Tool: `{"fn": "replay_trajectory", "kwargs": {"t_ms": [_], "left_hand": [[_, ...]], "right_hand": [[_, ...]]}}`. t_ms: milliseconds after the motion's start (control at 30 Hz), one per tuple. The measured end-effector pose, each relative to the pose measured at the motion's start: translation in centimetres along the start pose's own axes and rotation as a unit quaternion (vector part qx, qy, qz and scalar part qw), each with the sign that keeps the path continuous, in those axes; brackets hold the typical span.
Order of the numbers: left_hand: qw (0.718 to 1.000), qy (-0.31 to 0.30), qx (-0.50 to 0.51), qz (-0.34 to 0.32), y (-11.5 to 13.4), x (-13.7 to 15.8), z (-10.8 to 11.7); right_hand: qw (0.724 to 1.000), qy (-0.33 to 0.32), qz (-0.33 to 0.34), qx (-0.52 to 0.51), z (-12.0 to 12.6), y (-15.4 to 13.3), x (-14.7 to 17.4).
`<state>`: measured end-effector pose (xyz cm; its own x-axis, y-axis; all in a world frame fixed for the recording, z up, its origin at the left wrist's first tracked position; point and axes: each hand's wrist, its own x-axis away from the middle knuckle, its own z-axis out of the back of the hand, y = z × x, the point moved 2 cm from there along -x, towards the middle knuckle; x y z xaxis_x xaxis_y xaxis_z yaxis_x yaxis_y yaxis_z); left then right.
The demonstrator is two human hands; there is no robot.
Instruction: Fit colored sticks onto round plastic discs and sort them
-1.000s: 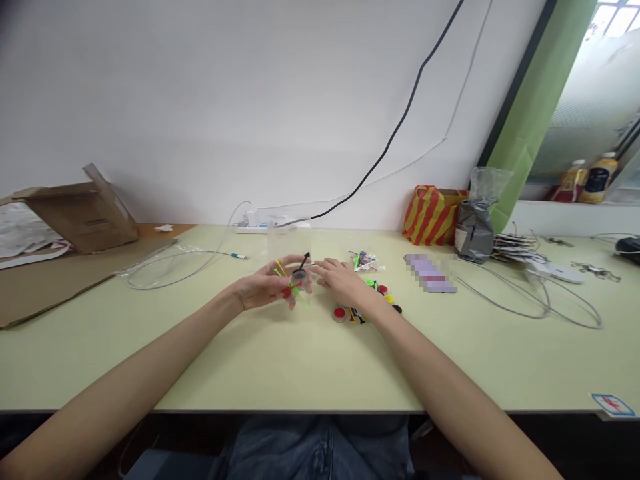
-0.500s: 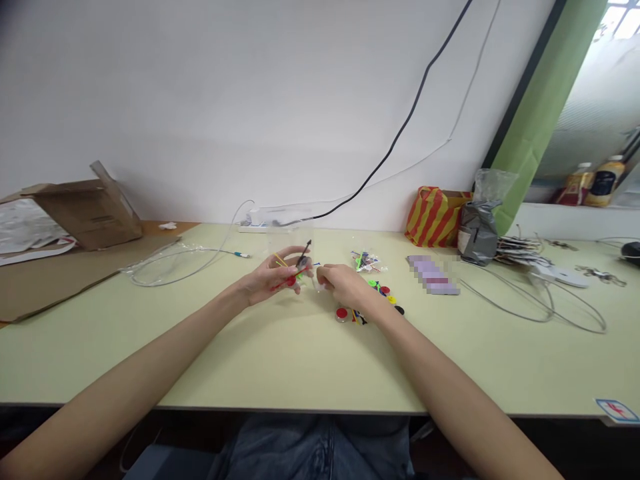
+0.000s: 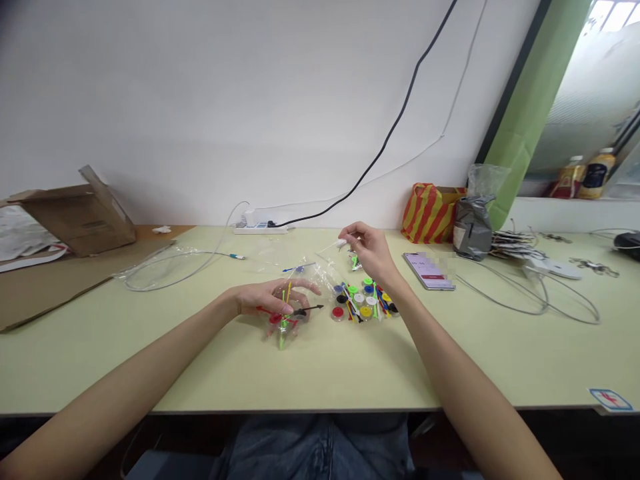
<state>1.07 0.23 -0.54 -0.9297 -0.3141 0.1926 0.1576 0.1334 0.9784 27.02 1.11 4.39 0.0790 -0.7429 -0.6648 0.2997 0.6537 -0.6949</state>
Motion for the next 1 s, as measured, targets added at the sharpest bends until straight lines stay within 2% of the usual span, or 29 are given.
{"fn": "replay_trajectory", "kwargs": {"t_ms": [133, 267, 433, 567, 767, 833, 933, 1000], "left_hand": [[1.0, 0.014, 0.006, 0.015, -0.4, 0.0, 0.2], [0.999, 0.032, -0.008, -0.011, -0.4, -0.1, 0.1], [0.999, 0.045, -0.017, 0.006, -0.2, -0.1, -0.1], [0.999, 0.041, -0.015, 0.0, 0.0, -0.1, -0.3], [1.0, 0.02, -0.022, -0.007, 0.2, -0.2, -0.6], [1.0, 0.018, -0.022, -0.004, 0.2, -0.2, -0.7], [1.0, 0.014, -0.019, -0.01, 0.1, -0.3, -0.7], [1.0, 0.009, -0.016, -0.01, 0.0, -0.3, -0.6]], "right_hand": [[0.994, -0.108, 0.017, -0.005, -1.0, -0.7, 0.5], [0.989, -0.146, 0.005, -0.033, -1.8, -1.4, 1.0], [0.985, -0.157, -0.025, -0.073, -2.5, -2.6, 1.6], [0.984, -0.161, -0.025, -0.065, -3.0, -3.4, 2.1], [0.99, -0.097, -0.055, -0.09, -2.6, -3.4, 2.0], [0.985, -0.136, -0.06, -0.09, -2.5, -3.2, 2.0], [0.964, -0.249, -0.058, -0.078, -2.9, -2.9, 2.1], [0.952, -0.291, -0.061, -0.071, -3.1, -2.8, 2.2]]}}
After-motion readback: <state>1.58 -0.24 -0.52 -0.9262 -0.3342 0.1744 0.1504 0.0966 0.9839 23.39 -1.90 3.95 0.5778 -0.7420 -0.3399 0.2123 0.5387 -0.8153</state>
